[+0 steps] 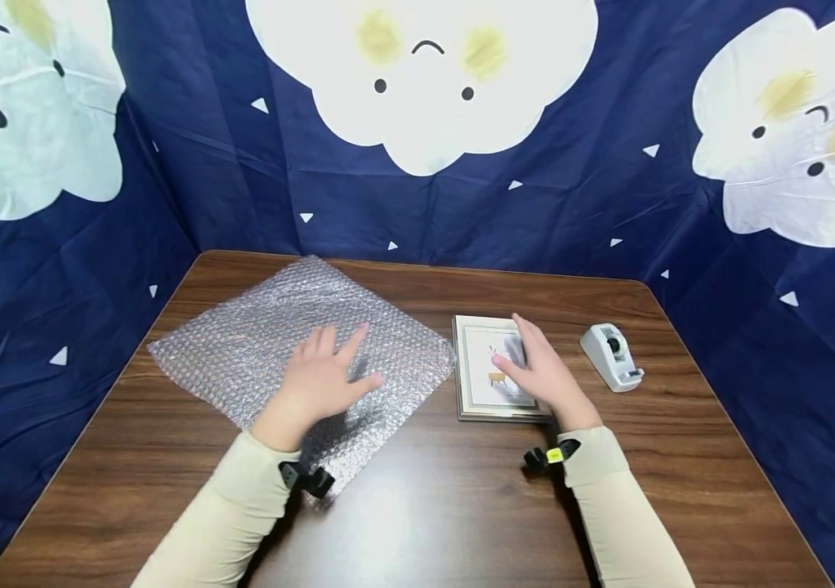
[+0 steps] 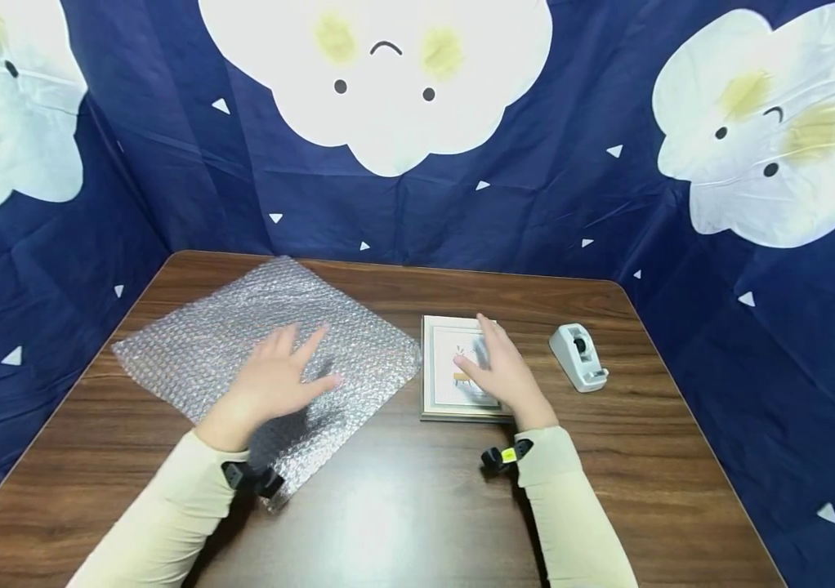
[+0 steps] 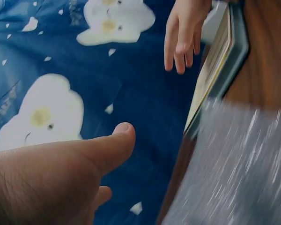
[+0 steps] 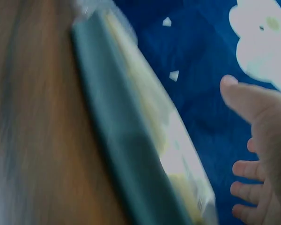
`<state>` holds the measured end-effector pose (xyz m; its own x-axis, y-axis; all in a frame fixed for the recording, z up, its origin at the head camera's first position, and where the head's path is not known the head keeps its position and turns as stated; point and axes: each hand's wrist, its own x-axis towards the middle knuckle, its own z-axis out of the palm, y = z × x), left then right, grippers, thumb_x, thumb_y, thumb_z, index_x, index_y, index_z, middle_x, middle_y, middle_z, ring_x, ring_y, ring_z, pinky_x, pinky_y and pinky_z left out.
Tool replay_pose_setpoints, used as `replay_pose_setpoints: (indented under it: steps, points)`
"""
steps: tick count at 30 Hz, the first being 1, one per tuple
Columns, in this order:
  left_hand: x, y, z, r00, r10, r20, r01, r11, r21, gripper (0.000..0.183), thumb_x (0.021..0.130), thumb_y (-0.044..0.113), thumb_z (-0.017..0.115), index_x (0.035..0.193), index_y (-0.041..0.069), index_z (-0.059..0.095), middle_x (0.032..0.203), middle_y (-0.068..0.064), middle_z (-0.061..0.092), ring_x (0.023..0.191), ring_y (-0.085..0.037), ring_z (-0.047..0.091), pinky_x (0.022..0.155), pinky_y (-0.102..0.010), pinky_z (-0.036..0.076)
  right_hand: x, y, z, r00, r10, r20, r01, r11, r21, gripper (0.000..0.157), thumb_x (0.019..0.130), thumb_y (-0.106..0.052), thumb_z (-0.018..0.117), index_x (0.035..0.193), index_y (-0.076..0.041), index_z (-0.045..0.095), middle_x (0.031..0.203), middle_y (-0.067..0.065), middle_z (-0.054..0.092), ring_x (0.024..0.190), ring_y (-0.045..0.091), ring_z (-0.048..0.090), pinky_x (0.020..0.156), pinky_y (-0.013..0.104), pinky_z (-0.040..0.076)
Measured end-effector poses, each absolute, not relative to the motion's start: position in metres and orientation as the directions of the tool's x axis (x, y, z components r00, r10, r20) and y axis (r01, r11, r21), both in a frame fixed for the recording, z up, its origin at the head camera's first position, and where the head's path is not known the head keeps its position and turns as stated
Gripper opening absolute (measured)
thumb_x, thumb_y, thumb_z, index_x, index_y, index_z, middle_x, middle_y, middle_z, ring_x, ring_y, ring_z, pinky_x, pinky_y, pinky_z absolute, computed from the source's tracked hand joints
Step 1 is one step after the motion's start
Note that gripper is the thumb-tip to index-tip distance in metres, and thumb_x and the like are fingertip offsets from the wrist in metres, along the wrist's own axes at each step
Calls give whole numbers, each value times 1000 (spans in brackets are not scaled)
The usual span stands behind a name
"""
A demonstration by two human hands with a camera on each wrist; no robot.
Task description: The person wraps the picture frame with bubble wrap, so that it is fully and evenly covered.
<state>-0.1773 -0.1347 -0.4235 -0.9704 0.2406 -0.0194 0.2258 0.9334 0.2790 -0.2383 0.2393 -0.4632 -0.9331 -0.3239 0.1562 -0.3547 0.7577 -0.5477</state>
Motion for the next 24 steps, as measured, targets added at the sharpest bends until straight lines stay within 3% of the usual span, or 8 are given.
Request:
replay_pose_setpoints:
  steps: [5,11,17,24]
  points:
    - [-181,-89,-441,-954,300,-5,285,910,301,95,91,70,56,163,18,22,161,-31,21,146,-55,20,116,-68,19,-229,268,-477,-956,-276,100,-280,755,-593,96,95,-49,66,161,-2,15,164,25,20,150,44,22,117,62,24]
    - [-184,-42,-464,-942,337,-10,314,889,333,106,84,79,56,162,15,24,162,-29,21,149,-49,17,119,-63,17,-222,287,-494,-966,-247,83,-250,794,-554,94,95,-50,65,159,3,20,162,29,24,148,47,24,116,63,25]
    - [-182,-12,-486,-938,346,-9,322,882,344,115,77,86,55,162,14,25,164,-26,17,152,-45,10,121,-60,11,-214,296,-502,-960,-269,82,-272,819,-505,97,90,-49,70,156,7,26,159,32,27,149,50,18,118,64,18]
    - [-177,5,-503,-931,361,-57,330,896,296,114,82,87,47,164,14,15,168,-21,8,155,-39,0,120,-62,-2,-205,297,-508,-945,-320,73,-320,849,-420,106,82,-58,74,157,2,29,161,26,27,151,46,14,121,61,9]
